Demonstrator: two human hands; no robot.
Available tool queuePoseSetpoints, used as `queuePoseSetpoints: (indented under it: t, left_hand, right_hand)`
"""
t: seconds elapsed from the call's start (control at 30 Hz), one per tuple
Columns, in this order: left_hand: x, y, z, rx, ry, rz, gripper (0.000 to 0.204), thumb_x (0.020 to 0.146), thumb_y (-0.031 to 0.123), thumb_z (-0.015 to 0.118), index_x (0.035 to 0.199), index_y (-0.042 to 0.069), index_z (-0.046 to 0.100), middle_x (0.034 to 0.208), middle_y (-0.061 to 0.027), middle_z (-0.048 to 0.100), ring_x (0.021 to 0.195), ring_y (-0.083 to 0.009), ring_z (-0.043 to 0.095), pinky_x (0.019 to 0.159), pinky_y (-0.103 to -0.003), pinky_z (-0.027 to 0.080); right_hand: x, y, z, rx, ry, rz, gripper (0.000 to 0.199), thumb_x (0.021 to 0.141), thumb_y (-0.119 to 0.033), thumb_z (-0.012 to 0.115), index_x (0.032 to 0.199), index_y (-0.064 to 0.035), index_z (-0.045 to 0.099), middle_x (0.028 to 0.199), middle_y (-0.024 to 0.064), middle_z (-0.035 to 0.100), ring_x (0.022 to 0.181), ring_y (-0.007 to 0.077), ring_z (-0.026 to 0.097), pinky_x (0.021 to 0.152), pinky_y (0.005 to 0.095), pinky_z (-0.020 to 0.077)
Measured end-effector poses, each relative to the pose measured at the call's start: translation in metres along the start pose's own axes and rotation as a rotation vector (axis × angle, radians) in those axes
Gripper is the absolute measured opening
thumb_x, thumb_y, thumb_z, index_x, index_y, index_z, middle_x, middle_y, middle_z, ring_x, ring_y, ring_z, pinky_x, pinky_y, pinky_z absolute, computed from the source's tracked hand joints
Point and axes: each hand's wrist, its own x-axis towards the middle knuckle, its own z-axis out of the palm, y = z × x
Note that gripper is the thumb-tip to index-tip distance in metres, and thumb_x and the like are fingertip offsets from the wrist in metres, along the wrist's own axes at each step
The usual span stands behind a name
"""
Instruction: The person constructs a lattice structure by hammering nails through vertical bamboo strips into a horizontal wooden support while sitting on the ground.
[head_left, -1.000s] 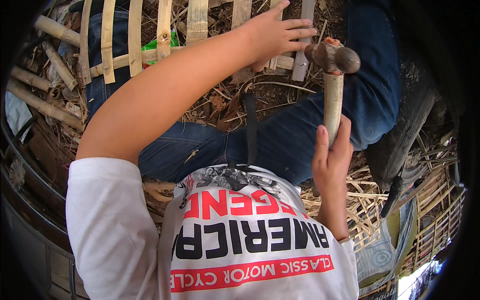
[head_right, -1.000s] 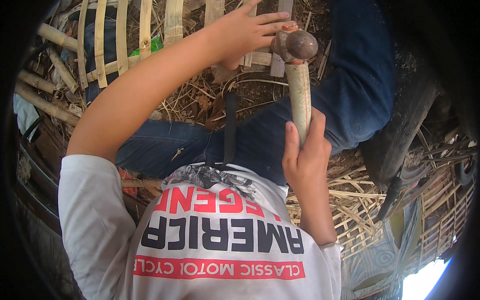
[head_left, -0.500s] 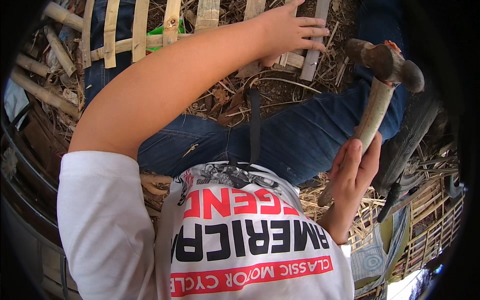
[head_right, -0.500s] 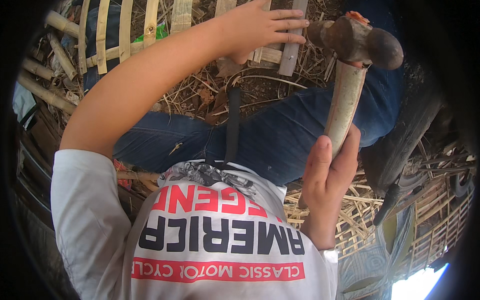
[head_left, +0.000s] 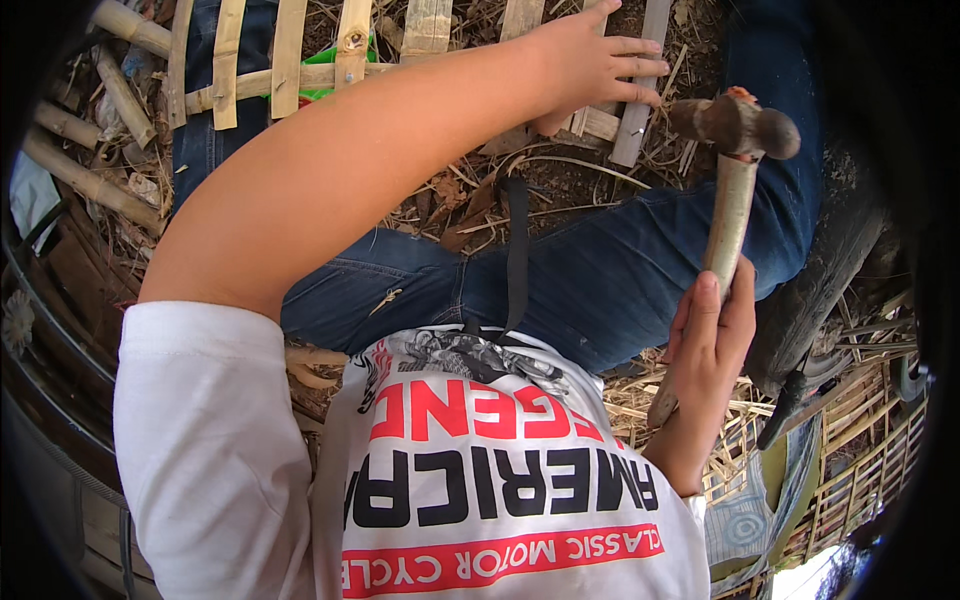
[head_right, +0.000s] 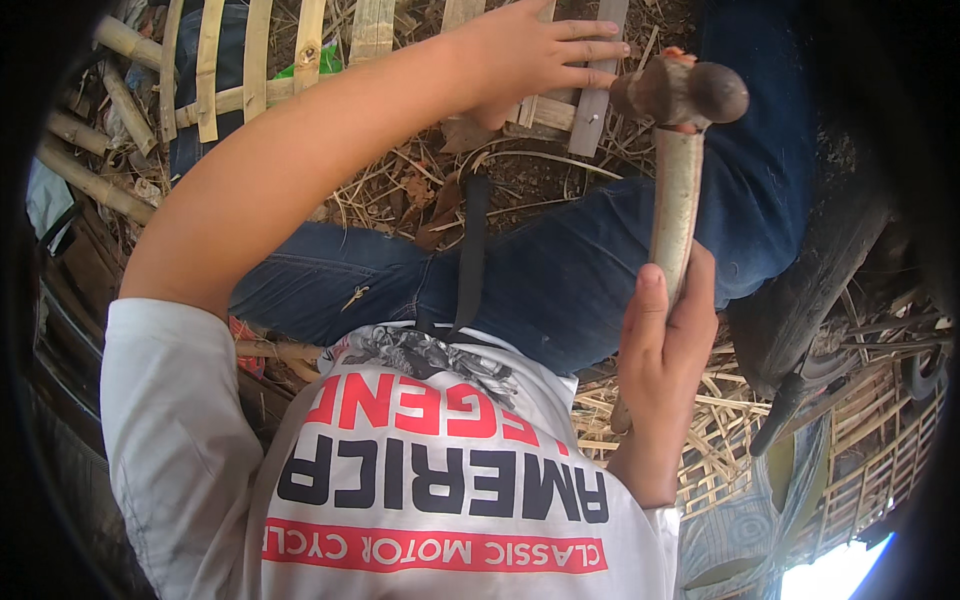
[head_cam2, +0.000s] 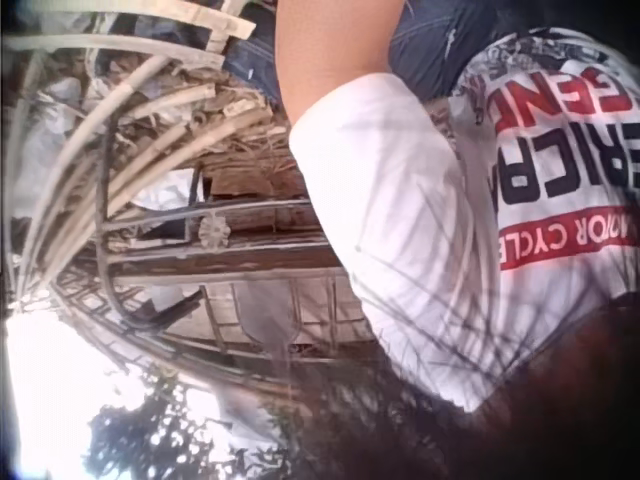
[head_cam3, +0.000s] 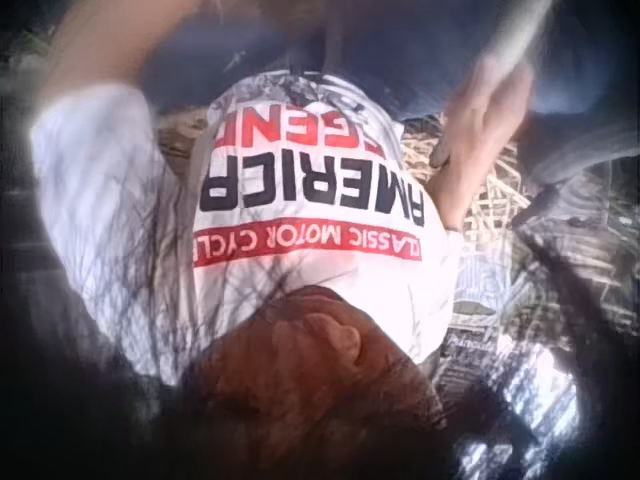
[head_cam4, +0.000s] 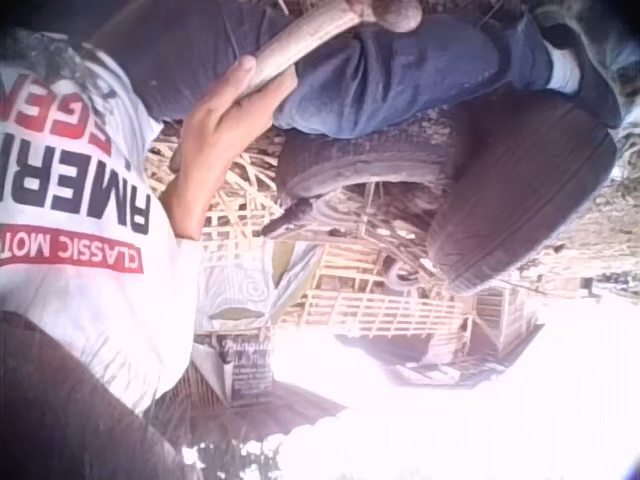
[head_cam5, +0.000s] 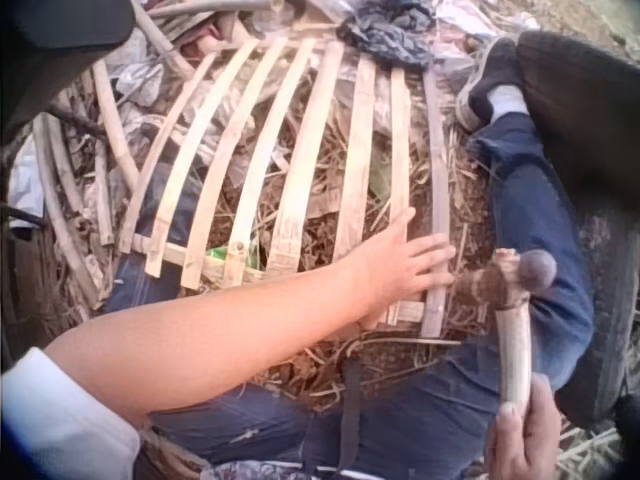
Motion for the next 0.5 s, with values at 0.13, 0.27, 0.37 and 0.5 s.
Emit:
queuePoseSetpoints:
  t: [0.13, 0.27, 0.37, 0.5]
  left_hand:
    - [0.004, 0.003, 0.002, 0.052, 0.014, 0.004, 0.123, 0.060, 0.058, 0.085, 0.158, 0.024, 0.020, 0.166, -0.0046, 0.015, 0.153, -0.0235, 0.013, 0.117, -0.063, 0.018]
    - [0.002, 0.001, 0.004, -0.005, 0.027, 0.005, 0.122, 0.059, 0.058, 0.085, 0.158, 0.024, 0.021, 0.166, -0.0046, 0.017, 0.153, -0.0235, 0.014, 0.117, -0.063, 0.018]
    - [-0.006, 0.001, 0.012, 0.051, 0.157, -0.006, 0.124, 0.057, 0.056, 0.087, 0.158, 0.024, 0.022, 0.165, -0.0041, 0.019, 0.152, -0.0233, 0.015, 0.116, -0.064, 0.019]
    - [-0.005, -0.002, 0.014, 0.008, 0.163, 0.015, 0.123, 0.056, 0.054, 0.088, 0.157, 0.025, 0.025, 0.165, -0.0033, 0.019, 0.152, -0.0232, 0.016, 0.115, -0.065, 0.020]
  right_hand:
    - [0.022, 0.042, 0.018, -0.182, -0.115, -0.051, 0.026, 0.106, -0.029, 0.047, 0.115, -0.0055, 0.052, 0.059, -0.0050, 0.044, 0.043, 0.0028, 0.038, 0.038, 0.0202, 0.0320]
    - [0.003, 0.000, -0.005, 0.042, 0.044, -0.127, 0.026, 0.106, -0.027, 0.046, 0.118, -0.0047, 0.052, 0.062, -0.0047, 0.045, 0.045, 0.0019, 0.037, 0.040, 0.0192, 0.0307]
    - [0.010, 0.037, 0.009, -0.103, -0.065, -0.081, 0.025, 0.105, -0.026, 0.049, 0.116, -0.0034, 0.053, 0.061, -0.0002, 0.049, 0.048, 0.0064, 0.043, 0.045, 0.0256, 0.0354]
    - [0.006, 0.001, -0.001, -0.065, -0.034, 0.020, 0.025, 0.104, -0.026, 0.050, 0.114, -0.0031, 0.054, 0.060, 0.0009, 0.048, 0.049, 0.0081, 0.046, 0.047, 0.0285, 0.0381]
